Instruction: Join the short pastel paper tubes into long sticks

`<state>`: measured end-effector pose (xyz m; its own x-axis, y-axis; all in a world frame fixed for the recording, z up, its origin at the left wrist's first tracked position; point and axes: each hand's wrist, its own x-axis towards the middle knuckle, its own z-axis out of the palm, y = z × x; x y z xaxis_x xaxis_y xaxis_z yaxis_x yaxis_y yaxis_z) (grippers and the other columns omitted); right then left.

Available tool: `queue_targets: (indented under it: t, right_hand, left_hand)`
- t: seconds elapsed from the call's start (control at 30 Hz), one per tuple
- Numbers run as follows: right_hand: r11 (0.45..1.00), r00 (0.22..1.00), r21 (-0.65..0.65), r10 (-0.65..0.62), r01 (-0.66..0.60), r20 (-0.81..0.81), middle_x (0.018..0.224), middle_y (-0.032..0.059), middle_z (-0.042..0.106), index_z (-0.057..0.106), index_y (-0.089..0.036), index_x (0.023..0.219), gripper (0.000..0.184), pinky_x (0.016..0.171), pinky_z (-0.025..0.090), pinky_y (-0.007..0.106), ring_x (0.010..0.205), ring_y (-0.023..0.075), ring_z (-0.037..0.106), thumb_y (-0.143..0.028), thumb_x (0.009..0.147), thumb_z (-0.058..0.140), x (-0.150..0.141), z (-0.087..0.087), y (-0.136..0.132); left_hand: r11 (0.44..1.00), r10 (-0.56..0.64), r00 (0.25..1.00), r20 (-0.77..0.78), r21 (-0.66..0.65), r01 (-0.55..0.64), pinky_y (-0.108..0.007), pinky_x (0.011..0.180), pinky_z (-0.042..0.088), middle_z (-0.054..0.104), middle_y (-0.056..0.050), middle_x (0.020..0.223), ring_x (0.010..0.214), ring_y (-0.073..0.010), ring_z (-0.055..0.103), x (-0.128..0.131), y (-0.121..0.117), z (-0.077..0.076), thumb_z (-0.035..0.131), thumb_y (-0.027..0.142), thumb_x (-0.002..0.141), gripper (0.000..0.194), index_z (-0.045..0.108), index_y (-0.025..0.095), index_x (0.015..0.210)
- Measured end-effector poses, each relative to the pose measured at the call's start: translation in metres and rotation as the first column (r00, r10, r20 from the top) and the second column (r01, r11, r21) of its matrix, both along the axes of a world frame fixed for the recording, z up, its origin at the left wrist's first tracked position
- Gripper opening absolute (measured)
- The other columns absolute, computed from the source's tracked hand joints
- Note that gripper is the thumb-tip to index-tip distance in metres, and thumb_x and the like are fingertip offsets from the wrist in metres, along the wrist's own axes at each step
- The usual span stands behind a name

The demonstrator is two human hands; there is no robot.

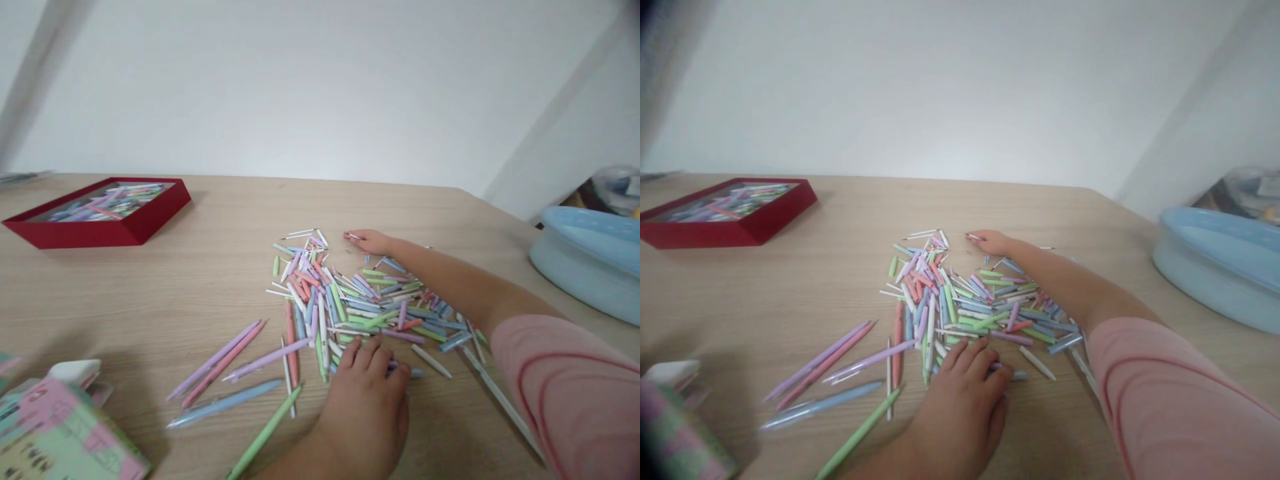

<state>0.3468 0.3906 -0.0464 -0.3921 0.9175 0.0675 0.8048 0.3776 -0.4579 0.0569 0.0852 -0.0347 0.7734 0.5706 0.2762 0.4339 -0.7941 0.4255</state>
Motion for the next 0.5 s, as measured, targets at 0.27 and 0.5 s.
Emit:
queue_targets:
  t: [0.27, 0.5]
  right_hand:
    - [0.998, 0.997, -0.020, 0.053, -0.054, -0.052, 0.157, 0.0073, 0.056, 0.067, -0.021, 0.144, 0.074, 0.128, 0.030, 0.042, 0.147, 0.0273, 0.052, -0.073, 0.096, 0.046, -0.014, 0.008, -0.050]
    - [0.998, 0.995, -0.018, 0.061, -0.063, -0.076, 0.153, 0.0070, 0.062, 0.072, -0.024, 0.138, 0.069, 0.126, 0.034, 0.045, 0.144, 0.0284, 0.056, -0.073, 0.097, 0.047, -0.028, 0.013, -0.091]
  left_hand:
    - [1.000, -0.003, 0.999, -0.036, 0.016, 0.003, -0.057, 0.126, 0.032, 0.065, -0.008, 0.131, 0.141, -0.0305, 0.049, 0.000, -0.003, 0.009, 0.055, 0.035, 0.101, 0.031, 0.065, 0.028, 0.129]
    - [0.997, -0.014, 0.999, -0.035, 0.074, 0.017, -0.055, 0.124, 0.035, 0.066, -0.010, 0.129, 0.137, -0.0308, 0.052, 0.002, -0.003, 0.008, 0.054, 0.032, 0.101, 0.029, 0.066, 0.026, 0.126]
